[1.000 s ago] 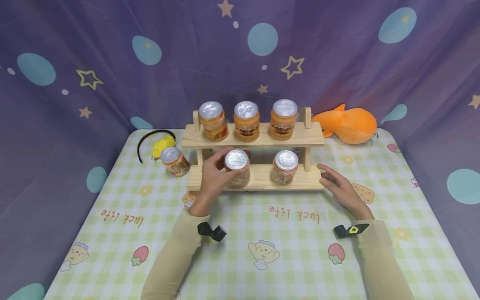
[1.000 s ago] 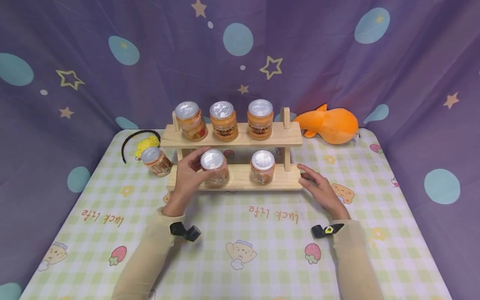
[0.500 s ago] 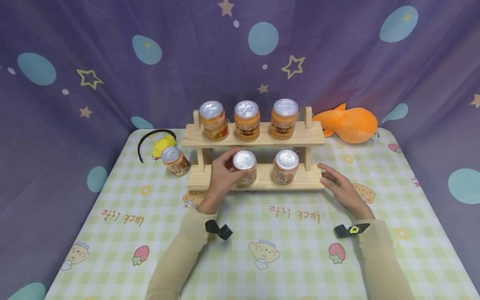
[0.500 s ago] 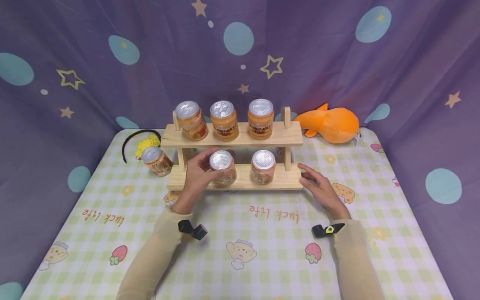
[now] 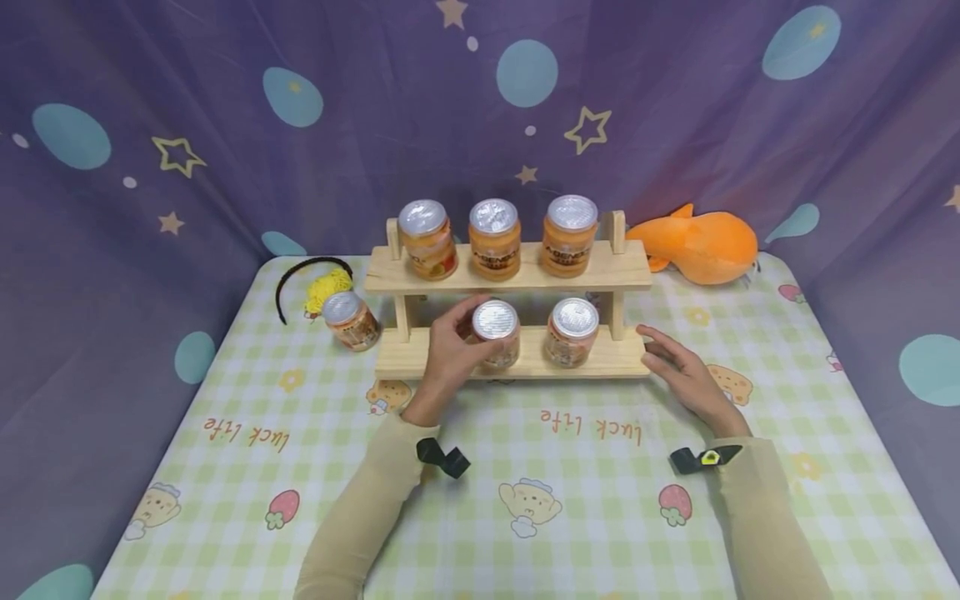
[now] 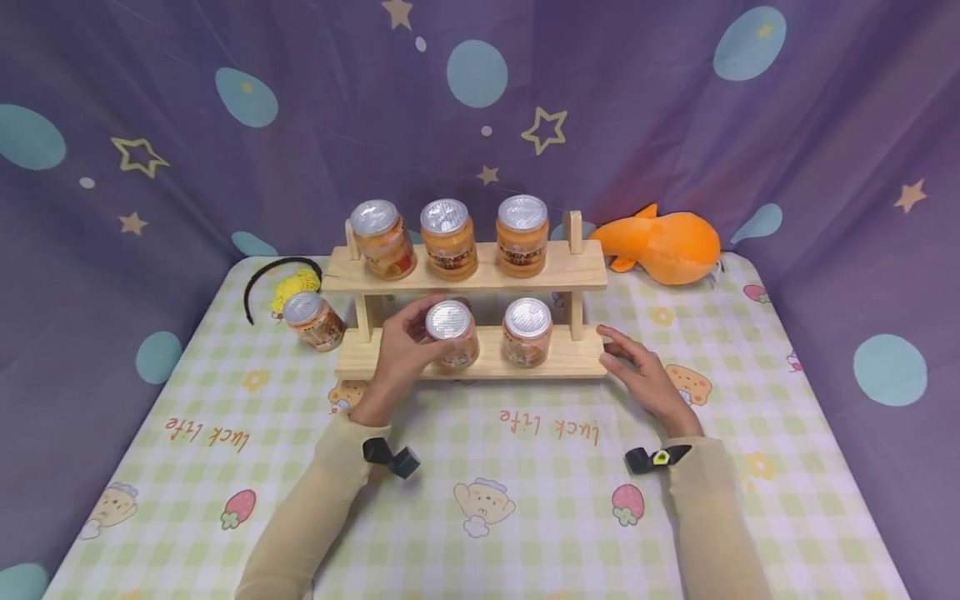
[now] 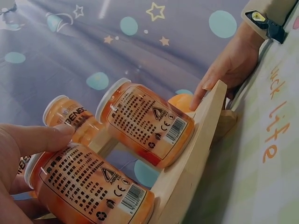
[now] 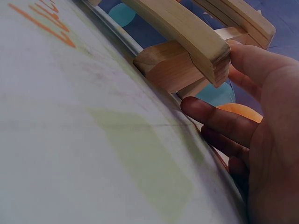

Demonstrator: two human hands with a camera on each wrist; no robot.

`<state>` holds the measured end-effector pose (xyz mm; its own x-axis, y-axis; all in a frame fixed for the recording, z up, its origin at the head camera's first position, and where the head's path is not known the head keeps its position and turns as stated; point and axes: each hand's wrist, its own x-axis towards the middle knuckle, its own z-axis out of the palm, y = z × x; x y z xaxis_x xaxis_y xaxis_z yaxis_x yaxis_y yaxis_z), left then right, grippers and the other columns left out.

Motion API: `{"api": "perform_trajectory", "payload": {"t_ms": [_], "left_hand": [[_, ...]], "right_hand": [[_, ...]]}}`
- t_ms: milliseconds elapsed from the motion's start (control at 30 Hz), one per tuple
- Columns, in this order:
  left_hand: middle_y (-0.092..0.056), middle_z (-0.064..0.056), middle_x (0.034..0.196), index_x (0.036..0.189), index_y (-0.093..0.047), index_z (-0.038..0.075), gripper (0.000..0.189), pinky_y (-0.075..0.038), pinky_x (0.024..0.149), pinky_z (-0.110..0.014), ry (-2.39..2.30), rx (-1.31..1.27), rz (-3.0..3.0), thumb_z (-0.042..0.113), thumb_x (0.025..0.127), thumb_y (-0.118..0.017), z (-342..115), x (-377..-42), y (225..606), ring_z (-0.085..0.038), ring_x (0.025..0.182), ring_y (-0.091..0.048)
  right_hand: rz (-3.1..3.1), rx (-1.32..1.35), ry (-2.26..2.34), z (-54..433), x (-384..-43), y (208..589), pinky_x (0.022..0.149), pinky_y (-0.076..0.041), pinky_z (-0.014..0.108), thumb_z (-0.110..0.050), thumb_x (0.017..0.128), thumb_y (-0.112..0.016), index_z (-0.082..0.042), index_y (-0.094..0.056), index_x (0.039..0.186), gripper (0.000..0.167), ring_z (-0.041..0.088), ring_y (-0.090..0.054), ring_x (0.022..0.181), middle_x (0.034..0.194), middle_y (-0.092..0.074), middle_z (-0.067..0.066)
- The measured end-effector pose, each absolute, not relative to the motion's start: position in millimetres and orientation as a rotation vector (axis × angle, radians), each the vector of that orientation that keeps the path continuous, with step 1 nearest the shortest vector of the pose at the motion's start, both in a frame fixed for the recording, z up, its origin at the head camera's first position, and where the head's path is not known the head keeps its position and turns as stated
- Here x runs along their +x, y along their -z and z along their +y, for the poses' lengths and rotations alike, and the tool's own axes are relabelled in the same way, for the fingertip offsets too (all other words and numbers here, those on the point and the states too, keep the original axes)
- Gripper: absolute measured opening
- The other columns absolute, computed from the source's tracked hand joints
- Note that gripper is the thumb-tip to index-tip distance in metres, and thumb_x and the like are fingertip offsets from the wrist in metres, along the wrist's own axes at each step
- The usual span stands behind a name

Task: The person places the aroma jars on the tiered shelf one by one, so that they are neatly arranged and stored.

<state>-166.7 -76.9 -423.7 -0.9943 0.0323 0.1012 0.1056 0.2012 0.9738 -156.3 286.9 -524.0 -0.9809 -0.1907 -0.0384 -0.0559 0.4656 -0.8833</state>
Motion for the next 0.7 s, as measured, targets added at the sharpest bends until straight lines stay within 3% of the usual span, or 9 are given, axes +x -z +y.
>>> {"api": "perform_trajectory", "payload": {"t_ms": [700], "left_hand": [[-0.058, -0.022, 0.136, 0.139, -0.051, 0.006, 0.074, -0.044, 0.109, -0.053, 1.83, -0.35, -2.434, 0.007, 0.074, -0.086, -96, -165, 415, -0.035, 0.127, -0.056]], "right_hand": [[2.545, -0.19, 1.537, 284, -154, 516, 0.094, -0.04, 0.013, -0.036, 0.104, -0.052, -0.022, -0.037, 0.156, 0.055, -0.016, -0.048, 0.11, 0.143, -0.056, 0.017]]}}
